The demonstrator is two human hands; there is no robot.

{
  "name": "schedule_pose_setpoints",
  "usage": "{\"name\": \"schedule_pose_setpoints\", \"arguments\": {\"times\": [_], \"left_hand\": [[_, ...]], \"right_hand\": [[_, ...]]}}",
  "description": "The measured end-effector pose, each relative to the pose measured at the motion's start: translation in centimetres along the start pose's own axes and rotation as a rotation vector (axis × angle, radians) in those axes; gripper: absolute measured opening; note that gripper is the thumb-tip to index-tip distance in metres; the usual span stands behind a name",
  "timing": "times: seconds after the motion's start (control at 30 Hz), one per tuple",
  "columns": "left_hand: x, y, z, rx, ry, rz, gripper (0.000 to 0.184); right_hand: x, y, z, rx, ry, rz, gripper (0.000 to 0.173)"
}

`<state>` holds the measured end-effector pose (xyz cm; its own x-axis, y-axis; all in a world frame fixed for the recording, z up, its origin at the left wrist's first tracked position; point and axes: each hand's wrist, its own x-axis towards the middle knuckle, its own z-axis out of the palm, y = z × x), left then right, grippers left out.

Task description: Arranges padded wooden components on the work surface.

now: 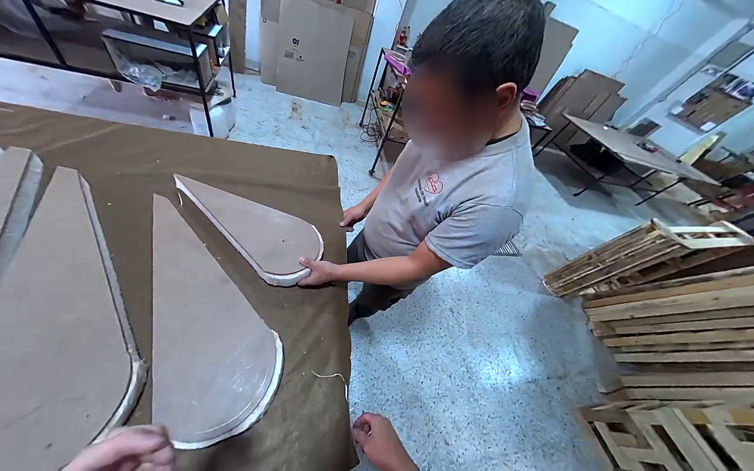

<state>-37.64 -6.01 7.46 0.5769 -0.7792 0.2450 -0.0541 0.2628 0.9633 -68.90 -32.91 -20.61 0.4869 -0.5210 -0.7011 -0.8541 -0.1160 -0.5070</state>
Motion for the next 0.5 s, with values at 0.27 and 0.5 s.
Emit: {"name": "schedule_pose_setpoints", "arguments": {"times": [0.27,0.5], "left_hand": [[-3.6,-8.9,2.8,0.252,-0.172,-0.379,0.033],[-4.5,-12.5,2.6,0.690,-0.501,-0.502,0.046]], "right_hand": [[0.9,0.2,1.3,-0.070,-0.069,-0.002,0.031],[1.5,0.9,1.5,-0.024,-0.050,0.012,0.031]]}}
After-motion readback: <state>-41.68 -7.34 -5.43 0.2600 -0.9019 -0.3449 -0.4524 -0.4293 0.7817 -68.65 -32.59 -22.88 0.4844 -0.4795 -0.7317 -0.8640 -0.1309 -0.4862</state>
